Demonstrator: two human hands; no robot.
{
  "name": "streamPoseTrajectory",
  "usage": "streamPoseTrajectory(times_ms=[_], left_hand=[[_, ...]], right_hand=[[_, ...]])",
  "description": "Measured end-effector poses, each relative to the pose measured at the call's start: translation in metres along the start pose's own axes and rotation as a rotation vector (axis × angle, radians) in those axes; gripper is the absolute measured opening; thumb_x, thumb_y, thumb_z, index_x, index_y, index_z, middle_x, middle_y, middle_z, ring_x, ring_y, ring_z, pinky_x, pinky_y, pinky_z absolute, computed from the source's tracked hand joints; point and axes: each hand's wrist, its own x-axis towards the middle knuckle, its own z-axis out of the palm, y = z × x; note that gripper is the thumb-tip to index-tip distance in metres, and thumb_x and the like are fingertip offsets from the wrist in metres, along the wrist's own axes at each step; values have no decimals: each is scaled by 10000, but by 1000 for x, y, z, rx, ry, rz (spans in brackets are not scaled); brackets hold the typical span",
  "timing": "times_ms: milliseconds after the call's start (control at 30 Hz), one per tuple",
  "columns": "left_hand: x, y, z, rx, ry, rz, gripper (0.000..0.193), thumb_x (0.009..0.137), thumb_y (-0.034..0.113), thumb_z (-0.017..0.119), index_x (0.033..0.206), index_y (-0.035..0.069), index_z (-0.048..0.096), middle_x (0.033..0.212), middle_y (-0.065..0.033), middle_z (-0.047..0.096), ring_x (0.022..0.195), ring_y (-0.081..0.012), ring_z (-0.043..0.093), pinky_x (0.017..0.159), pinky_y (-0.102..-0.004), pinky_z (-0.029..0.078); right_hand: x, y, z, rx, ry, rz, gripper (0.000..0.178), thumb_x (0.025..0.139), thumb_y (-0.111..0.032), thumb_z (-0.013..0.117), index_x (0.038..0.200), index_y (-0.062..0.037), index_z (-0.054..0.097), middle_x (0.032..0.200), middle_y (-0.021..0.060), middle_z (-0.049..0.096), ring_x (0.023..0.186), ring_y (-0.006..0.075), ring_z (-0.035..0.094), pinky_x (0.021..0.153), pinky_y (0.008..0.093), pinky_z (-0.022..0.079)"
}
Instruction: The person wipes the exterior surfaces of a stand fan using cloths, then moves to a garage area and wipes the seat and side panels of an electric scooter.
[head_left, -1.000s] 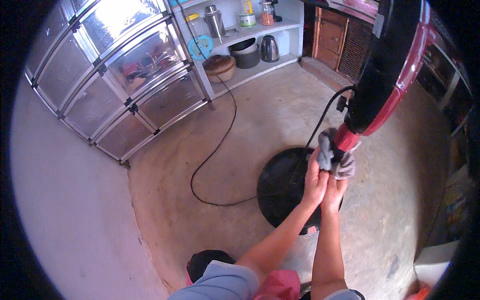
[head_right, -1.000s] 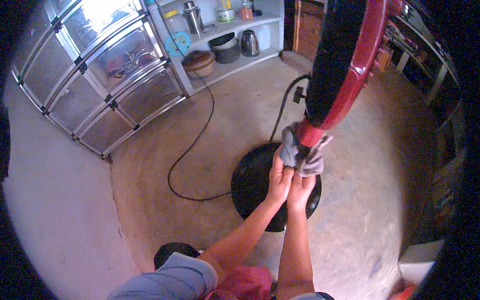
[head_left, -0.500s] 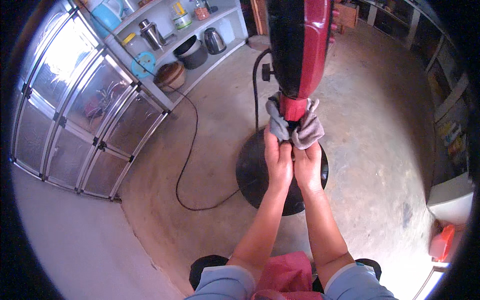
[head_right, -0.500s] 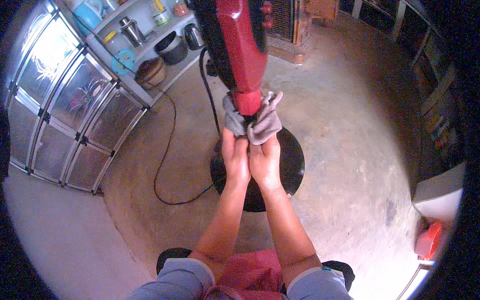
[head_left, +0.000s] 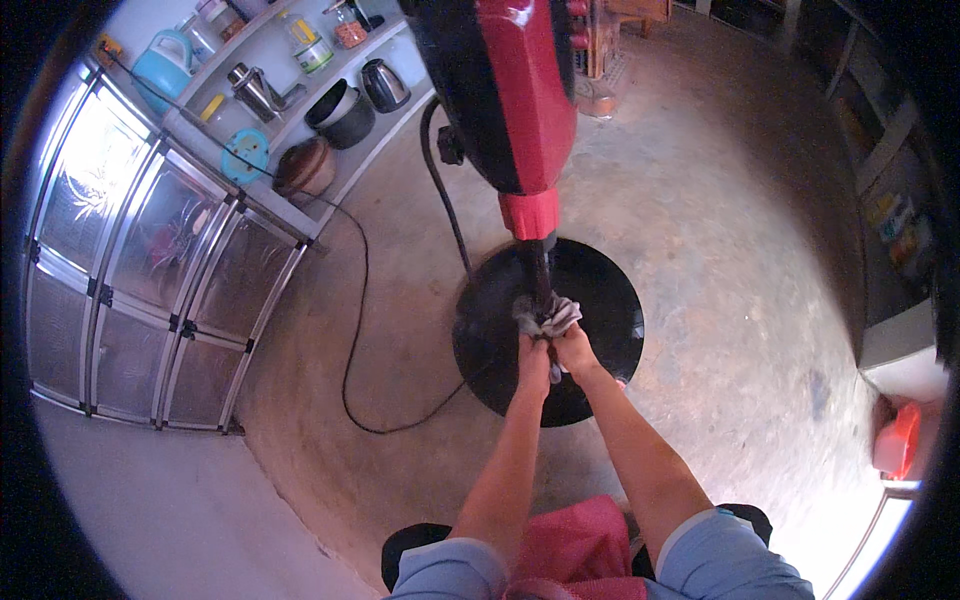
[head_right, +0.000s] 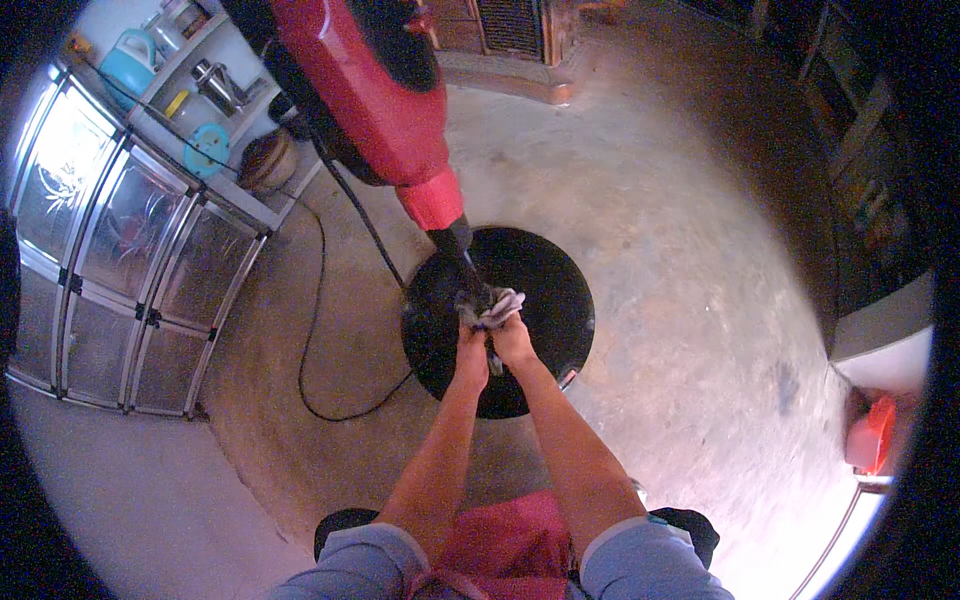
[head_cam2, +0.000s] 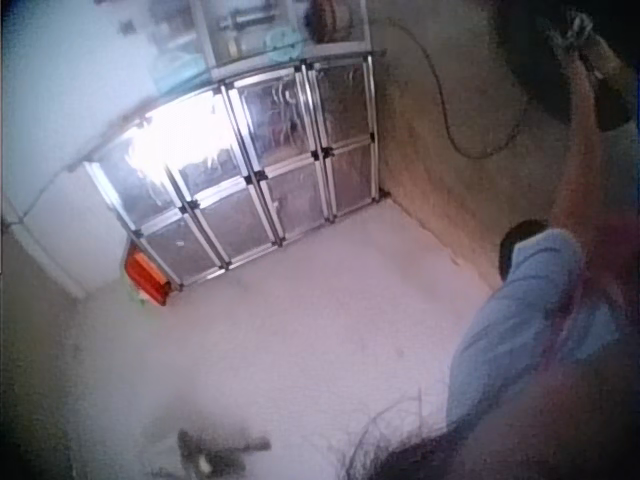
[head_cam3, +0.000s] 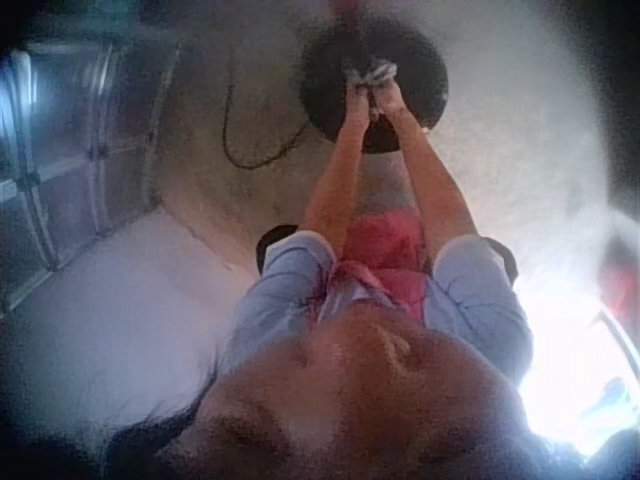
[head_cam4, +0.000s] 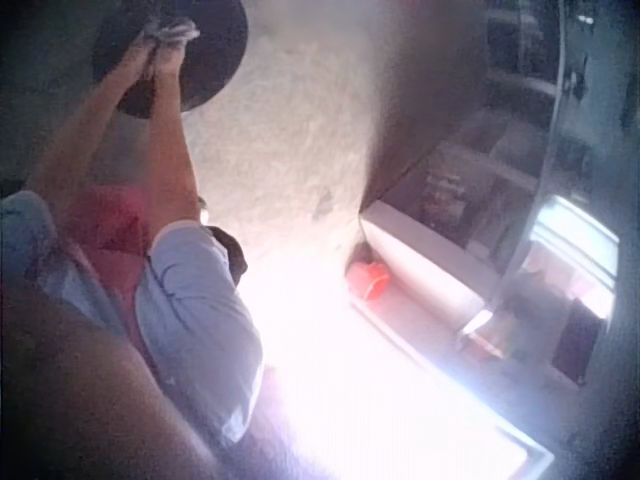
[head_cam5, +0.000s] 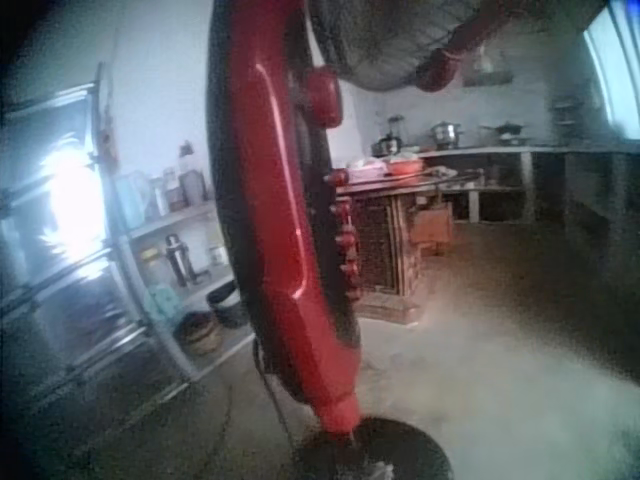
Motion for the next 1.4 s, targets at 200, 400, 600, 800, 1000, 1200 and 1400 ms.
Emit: streamPoseTrajectory(times_ms=[200,400,600,800,1000,1200,1400], left_hand=[[5,26,2,-149,6,-10,436,860,-19,426,1292,43,428,1260,-86,493,1146,-205,472,981,-331,360],[-25,165,67,-116,-105,388,516,791,-94,389,1288,40,413,1272,-90,481,1158,-189,475,1004,-347,369],[-27,170,81,-67,-52,705,504,725,-41,438,1229,-43,435,1215,-114,488,1142,-203,457,1011,-331,316],[-27,143,63,-44,-10,234,529,793,-70,408,1309,43,399,1280,-80,472,1159,-185,466,995,-327,362],[-60,210,86,-54,-141,530,540,814,-44,428,1345,35,363,1312,-118,452,1189,-219,455,1005,-344,368],[-13,131,60,-100,-65,418,462,779,11,477,1239,-25,452,1256,-106,488,1172,-202,451,1026,-341,311],[-38,156,68,-182,-47,249,485,802,35,472,1282,0,412,1273,-89,455,1161,-194,455,1011,-337,341]], right_hand=[[-13,-44,28,-1,78,-44,396,864,2,506,1258,-5,470,1169,105,583,1040,193,554,902,311,432],[-61,-180,72,141,116,-434,421,879,6,528,1291,11,441,1229,117,547,1142,180,486,971,293,376],[-71,-199,70,-37,152,-669,438,881,-49,577,1294,17,447,1270,133,530,1175,198,479,989,309,365],[-53,-160,67,97,181,-359,300,925,-106,538,1208,-5,535,1110,56,597,1011,134,536,893,272,420],[-97,-228,85,4,186,-634,358,910,-100,561,1240,22,494,1175,87,573,1076,142,505,929,277,398],[-43,-143,62,23,143,-497,517,865,-51,565,1334,42,367,1284,166,498,1207,236,459,1006,309,348],[-61,-154,75,104,234,-444,368,922,-136,556,1253,13,495,1173,74,567,1058,128,503,928,279,401]])
